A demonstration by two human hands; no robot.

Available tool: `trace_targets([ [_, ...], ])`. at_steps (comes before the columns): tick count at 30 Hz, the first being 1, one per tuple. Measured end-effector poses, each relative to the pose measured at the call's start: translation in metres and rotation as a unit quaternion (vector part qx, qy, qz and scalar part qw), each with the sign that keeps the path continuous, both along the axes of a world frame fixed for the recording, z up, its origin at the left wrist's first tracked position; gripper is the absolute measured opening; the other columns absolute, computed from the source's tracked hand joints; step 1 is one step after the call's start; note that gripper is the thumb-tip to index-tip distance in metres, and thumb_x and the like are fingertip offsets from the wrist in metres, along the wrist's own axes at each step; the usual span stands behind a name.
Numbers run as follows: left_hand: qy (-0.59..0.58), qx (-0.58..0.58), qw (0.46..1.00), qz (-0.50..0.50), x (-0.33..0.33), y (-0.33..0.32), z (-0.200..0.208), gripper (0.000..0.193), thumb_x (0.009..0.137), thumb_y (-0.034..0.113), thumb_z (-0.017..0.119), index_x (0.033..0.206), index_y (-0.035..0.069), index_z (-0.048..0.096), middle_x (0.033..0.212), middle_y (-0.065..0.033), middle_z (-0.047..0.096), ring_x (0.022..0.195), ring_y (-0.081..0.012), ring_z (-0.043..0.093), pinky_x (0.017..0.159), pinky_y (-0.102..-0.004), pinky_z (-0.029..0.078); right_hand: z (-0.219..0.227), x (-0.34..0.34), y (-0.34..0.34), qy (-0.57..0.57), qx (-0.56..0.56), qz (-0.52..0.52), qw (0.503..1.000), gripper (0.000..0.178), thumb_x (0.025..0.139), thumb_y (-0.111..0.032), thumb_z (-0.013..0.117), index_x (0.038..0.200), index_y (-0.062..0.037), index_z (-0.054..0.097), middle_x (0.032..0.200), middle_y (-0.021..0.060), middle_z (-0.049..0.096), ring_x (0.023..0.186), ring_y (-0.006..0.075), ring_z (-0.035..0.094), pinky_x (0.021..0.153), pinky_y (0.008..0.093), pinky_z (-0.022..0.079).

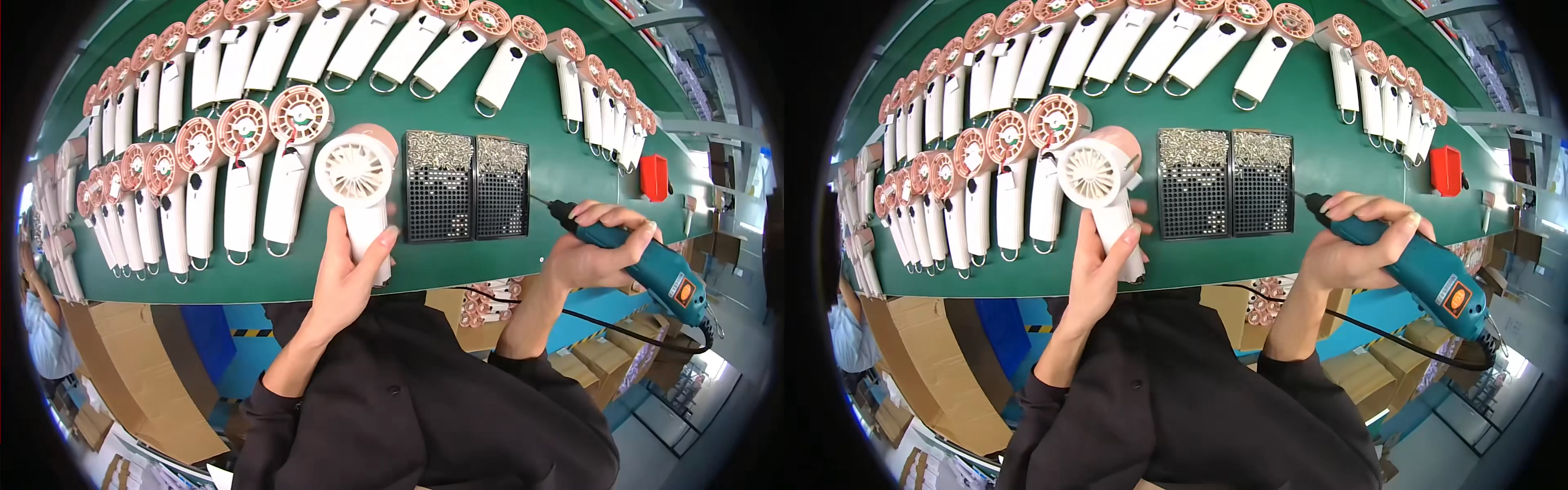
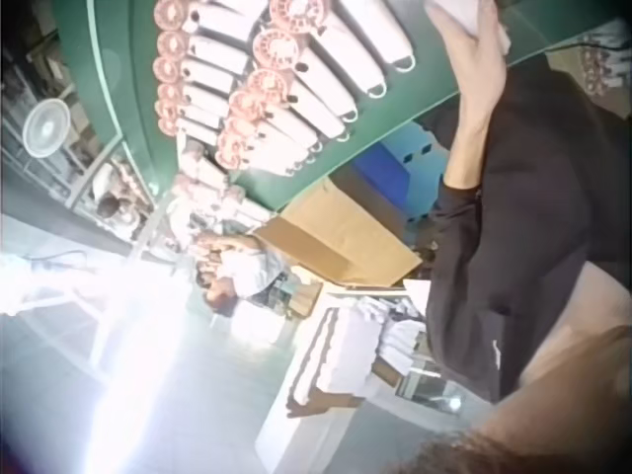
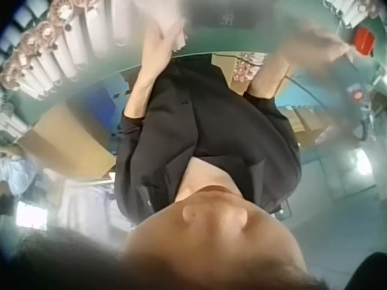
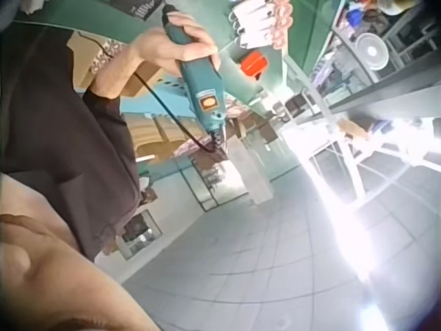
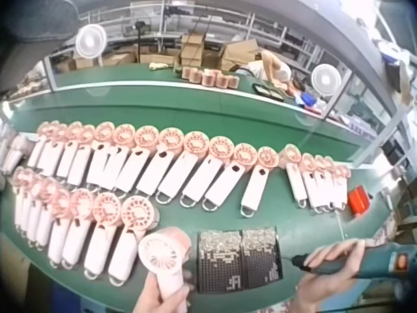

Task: Assembling portable handheld fans on a production line using an electric screwdriver.

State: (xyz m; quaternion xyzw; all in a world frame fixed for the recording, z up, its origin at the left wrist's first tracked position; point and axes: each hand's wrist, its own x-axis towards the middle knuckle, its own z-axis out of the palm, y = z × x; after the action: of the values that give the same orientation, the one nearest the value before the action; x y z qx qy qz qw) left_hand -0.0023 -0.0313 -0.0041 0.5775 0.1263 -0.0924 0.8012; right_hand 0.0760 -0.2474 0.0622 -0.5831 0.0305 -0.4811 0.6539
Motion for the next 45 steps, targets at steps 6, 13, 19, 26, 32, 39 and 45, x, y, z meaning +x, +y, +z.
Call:
trace_targets([
  [6,0.043,0.0,0.999,-0.026,0.015,-0.002,0.001,0.04,0.093,0.015,0.061,0.125,0.002,0.041,0.093,-0.0023,0.055,0.073,-0.0059,0.054,0.061,-0.0223,0.047,-0.013,-0.01,0.016,0.047,0.009,0.062,0.997,0.018,0.091,-0.013,0.047,0.102,-0.0034,0.037,0.059,0.0102,0.045,0.038,0.0189,0.045,0.036,0.0336,0.043],
  [13,0.044,0.033,0.997,-0.056,0.021,-0.007,-0.001,0.041,0.091,0.017,0.064,0.123,0.002,0.043,0.094,-0.0035,0.056,0.074,-0.007,0.054,0.062,-0.0244,0.047,-0.021,-0.006,0.023,0.101,0.038,0.097,0.989,0.018,0.09,-0.013,0.049,0.101,-0.0029,0.037,0.058,0.0098,0.046,0.038,0.0188,0.045,0.038,0.0332,0.045],
  [19,0.045,0.038,0.995,-0.079,0.023,-0.009,-0.004,0.042,0.092,0.021,0.063,0.122,0.001,0.041,0.085,-0.0024,0.056,0.067,-0.0072,0.053,0.057,-0.0248,0.046,-0.025,-0.007,0.021,0.094,0.035,0.09,0.991,0.02,0.09,-0.013,0.05,0.101,-0.0011,0.037,0.058,0.0099,0.046,0.038,0.0184,0.045,0.037,0.0329,0.045],
  [26,0.031,0.06,0.993,-0.097,0.024,-0.008,-0.005,0.044,0.091,0.023,0.064,0.122,0.001,0.041,0.082,-0.0028,0.056,0.065,-0.0072,0.054,0.055,-0.0243,0.045,-0.025,-0.011,0.027,0.091,0.0,0.089,0.992,0.021,0.089,-0.013,0.05,0.101,-0.0011,0.036,0.058,0.0098,0.046,0.038,0.0186,0.046,0.036,0.0332,0.045],
  [32,0.058,-0.01,0.997,-0.045,0.023,-0.002,0.001,0.041,0.091,0.019,0.065,0.119,0.002,0.041,0.092,-0.0058,0.06,0.072,-0.0091,0.06,0.061,-0.0251,0.049,-0.012,-0.015,0.022,0.042,0.024,0.105,0.993,0.018,0.091,-0.016,0.046,0.103,-0.0062,0.036,0.06,0.0089,0.046,0.037,0.0184,0.045,0.035,0.0338,0.045],
  [39,0.107,-0.016,0.993,-0.056,0.023,0.009,0.003,0.035,0.093,0.009,0.059,0.12,0.001,0.038,0.102,-0.0109,0.062,0.079,-0.0149,0.063,0.069,-0.0287,0.054,-0.007,-0.012,0.042,0.09,0.004,0.167,0.982,0.02,0.09,-0.015,0.046,0.106,-0.0078,0.036,0.063,0.0109,0.045,0.036,0.0198,0.044,0.035,0.0359,0.045],
  [45,0.083,-0.09,0.991,-0.057,0.027,0.008,-0.005,0.046,0.094,0.007,0.055,0.132,0.002,0.031,0.118,-0.0155,0.059,0.1,-0.022,0.063,0.082,-0.0339,0.054,-0.014,-0.004,0.047,0.094,-0.009,0.206,0.974,0.023,0.088,-0.01,0.049,0.106,-0.0055,0.036,0.059,0.0128,0.046,0.036,0.0199,0.043,0.036,0.0358,0.045],
])
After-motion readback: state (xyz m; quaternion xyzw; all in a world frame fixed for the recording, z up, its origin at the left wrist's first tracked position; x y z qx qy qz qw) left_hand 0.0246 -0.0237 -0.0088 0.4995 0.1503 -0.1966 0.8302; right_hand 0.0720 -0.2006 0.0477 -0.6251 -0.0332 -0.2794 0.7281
